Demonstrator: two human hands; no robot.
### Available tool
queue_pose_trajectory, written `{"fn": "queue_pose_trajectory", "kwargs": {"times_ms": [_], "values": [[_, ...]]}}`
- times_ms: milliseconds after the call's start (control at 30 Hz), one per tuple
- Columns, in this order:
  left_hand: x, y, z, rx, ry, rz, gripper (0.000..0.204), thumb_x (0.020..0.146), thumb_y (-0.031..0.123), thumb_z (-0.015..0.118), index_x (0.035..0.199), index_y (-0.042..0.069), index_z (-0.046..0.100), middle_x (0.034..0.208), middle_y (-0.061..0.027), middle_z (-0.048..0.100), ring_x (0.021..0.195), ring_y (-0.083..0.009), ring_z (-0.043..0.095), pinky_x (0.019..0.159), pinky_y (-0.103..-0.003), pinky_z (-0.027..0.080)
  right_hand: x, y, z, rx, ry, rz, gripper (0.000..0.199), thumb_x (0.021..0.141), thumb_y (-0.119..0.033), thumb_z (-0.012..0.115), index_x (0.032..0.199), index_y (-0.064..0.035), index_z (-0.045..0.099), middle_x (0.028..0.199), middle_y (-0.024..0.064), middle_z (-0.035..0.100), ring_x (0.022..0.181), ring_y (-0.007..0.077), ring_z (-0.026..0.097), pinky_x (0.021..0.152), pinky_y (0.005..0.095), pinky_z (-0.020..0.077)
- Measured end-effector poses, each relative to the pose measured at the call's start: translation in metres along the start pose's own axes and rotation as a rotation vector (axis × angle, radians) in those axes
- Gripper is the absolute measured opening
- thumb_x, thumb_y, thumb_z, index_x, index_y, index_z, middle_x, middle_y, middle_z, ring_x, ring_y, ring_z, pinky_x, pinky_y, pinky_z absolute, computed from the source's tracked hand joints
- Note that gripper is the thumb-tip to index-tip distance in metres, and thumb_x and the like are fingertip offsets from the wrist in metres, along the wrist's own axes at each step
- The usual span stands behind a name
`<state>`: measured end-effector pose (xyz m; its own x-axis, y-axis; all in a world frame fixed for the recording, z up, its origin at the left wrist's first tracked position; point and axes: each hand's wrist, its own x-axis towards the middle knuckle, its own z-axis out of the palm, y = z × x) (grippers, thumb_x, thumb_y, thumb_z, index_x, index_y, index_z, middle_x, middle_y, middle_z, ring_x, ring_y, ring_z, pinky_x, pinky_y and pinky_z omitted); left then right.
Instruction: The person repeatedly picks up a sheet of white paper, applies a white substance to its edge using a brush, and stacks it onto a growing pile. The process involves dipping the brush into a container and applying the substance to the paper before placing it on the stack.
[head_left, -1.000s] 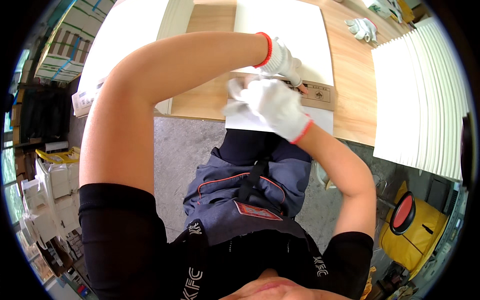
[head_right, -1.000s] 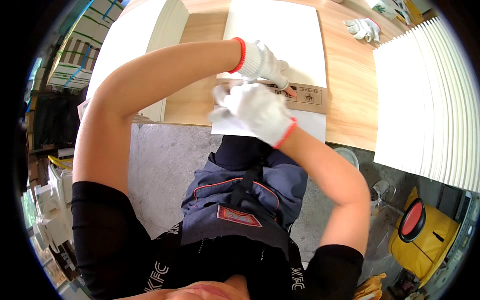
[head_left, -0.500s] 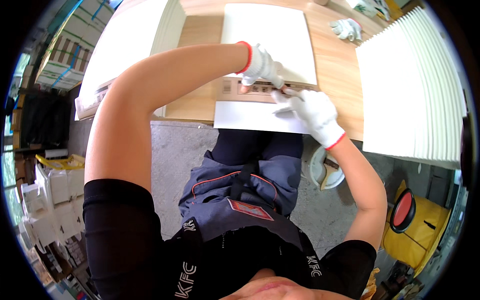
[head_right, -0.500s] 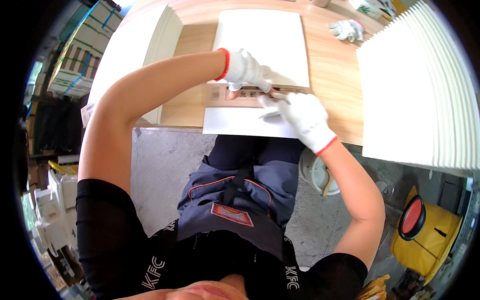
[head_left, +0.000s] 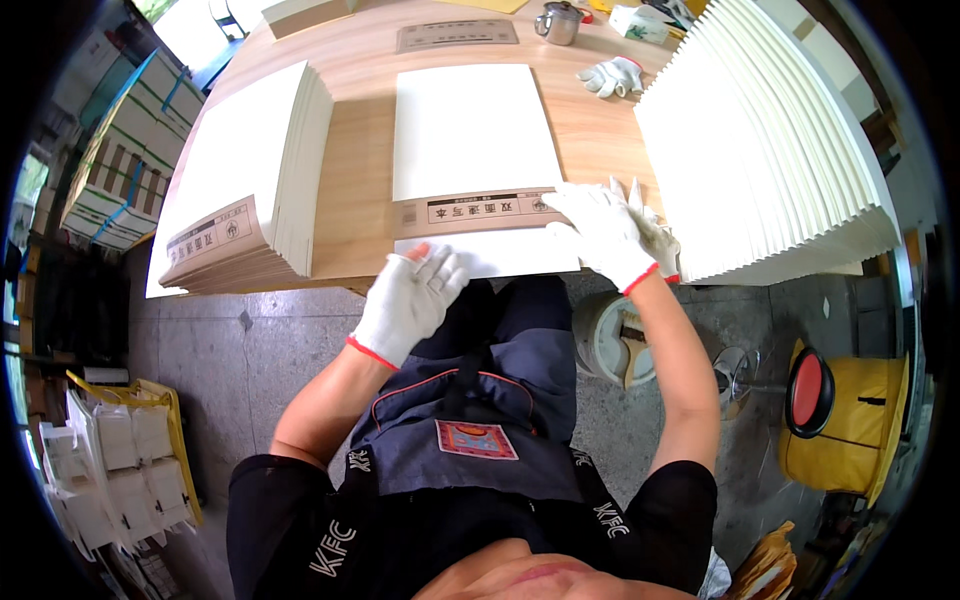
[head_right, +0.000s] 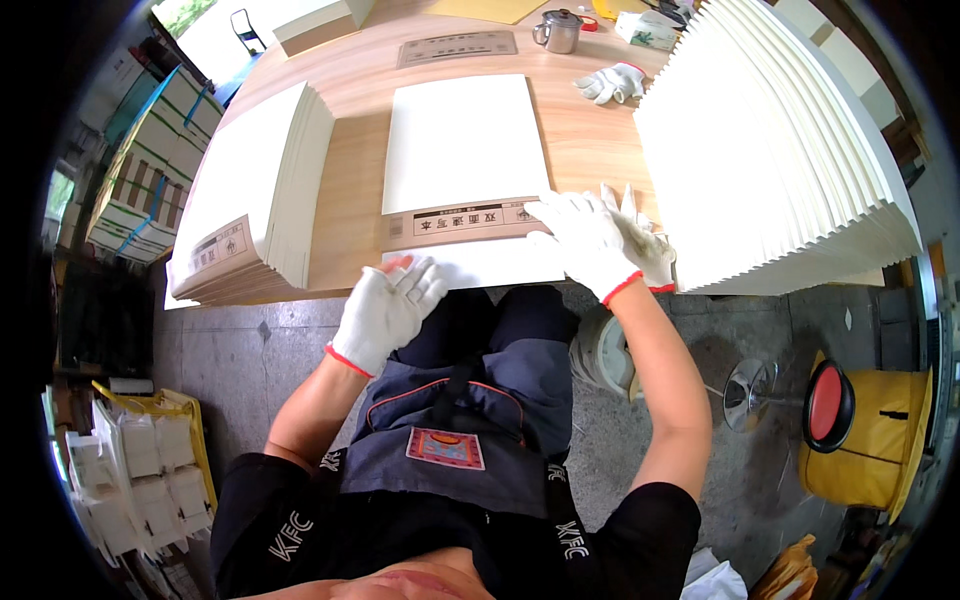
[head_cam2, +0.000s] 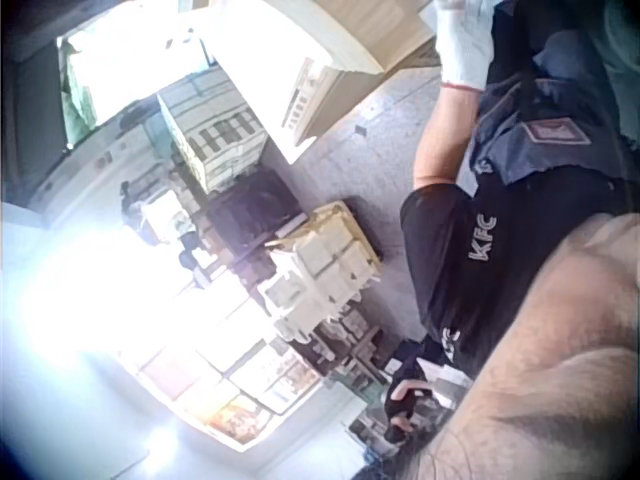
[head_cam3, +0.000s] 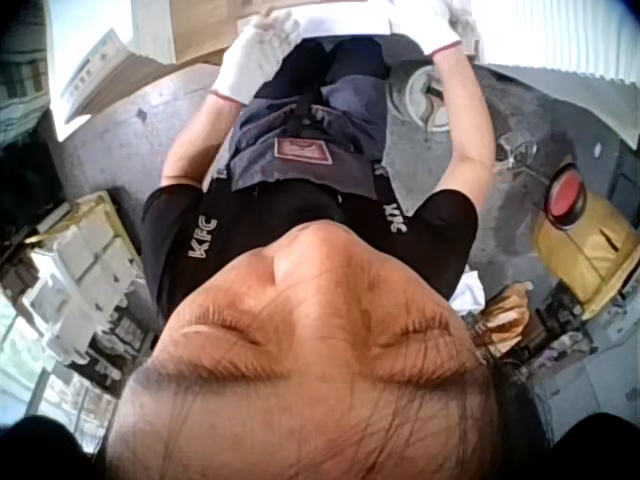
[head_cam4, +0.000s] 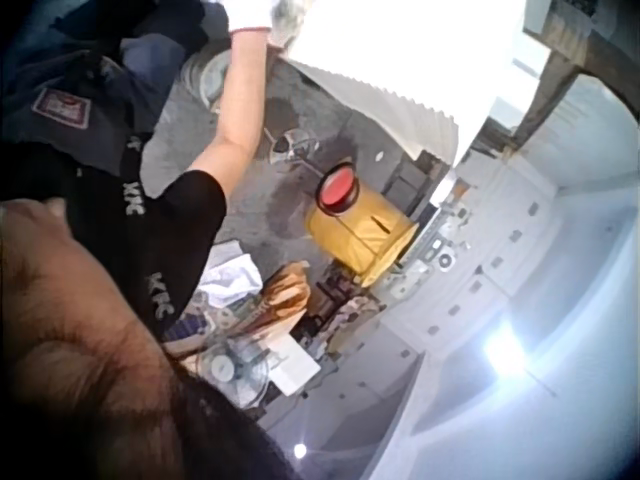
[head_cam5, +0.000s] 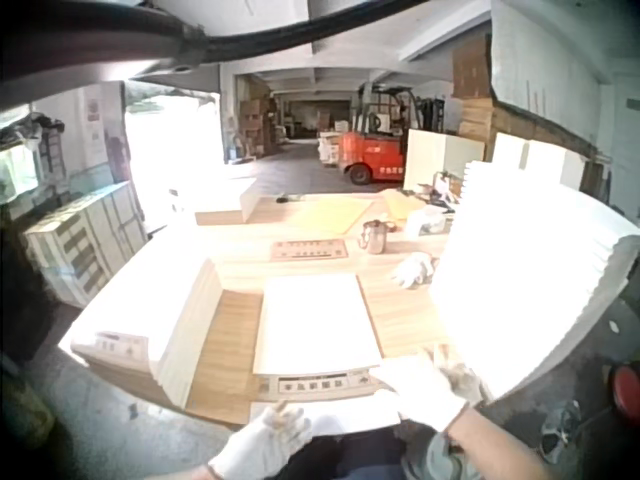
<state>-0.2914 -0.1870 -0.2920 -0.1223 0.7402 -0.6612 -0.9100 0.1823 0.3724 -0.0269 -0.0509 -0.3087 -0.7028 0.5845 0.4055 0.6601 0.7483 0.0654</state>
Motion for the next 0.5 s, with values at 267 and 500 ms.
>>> {"fn": "queue_pose_trajectory", "kwargs": {"times_ms": [267, 500], "values": [[0.035, 0.017, 0.002, -0.143, 0.044, 0.127, 0.024, 0.103, 0.026, 0.042, 0.117, 0.007, 0.042, 0.122, -0.0181, 0.046, 0.107, -0.0376, 0.055, 0.087, -0.053, 0.051, 0.001, -0.002, 0.021, 0.338, -0.014, 0.167, 0.027, 0.087, -0.033, 0.064, 0.108, -0.0165, 0.07, 0.112, 0.0062, 0.064, 0.106, 0.0264, 0.059, 0.101, 0.042, 0.0382], [0.085, 0.039, 0.018, 0.234, -0.023, 0.172, 0.023, 0.094, 0.019, 0.048, 0.113, 0.005, 0.048, 0.113, -0.0185, 0.055, 0.098, -0.0363, 0.062, 0.08, -0.044, 0.059, 0.069, 0.016, 0.013, 0.771, -0.005, 0.923, 0.044, 0.094, -0.049, 0.057, 0.108, -0.0091, 0.067, 0.101, 0.0121, 0.07, 0.091, 0.0265, 0.065, 0.082, 0.0379, 0.0496]]}}
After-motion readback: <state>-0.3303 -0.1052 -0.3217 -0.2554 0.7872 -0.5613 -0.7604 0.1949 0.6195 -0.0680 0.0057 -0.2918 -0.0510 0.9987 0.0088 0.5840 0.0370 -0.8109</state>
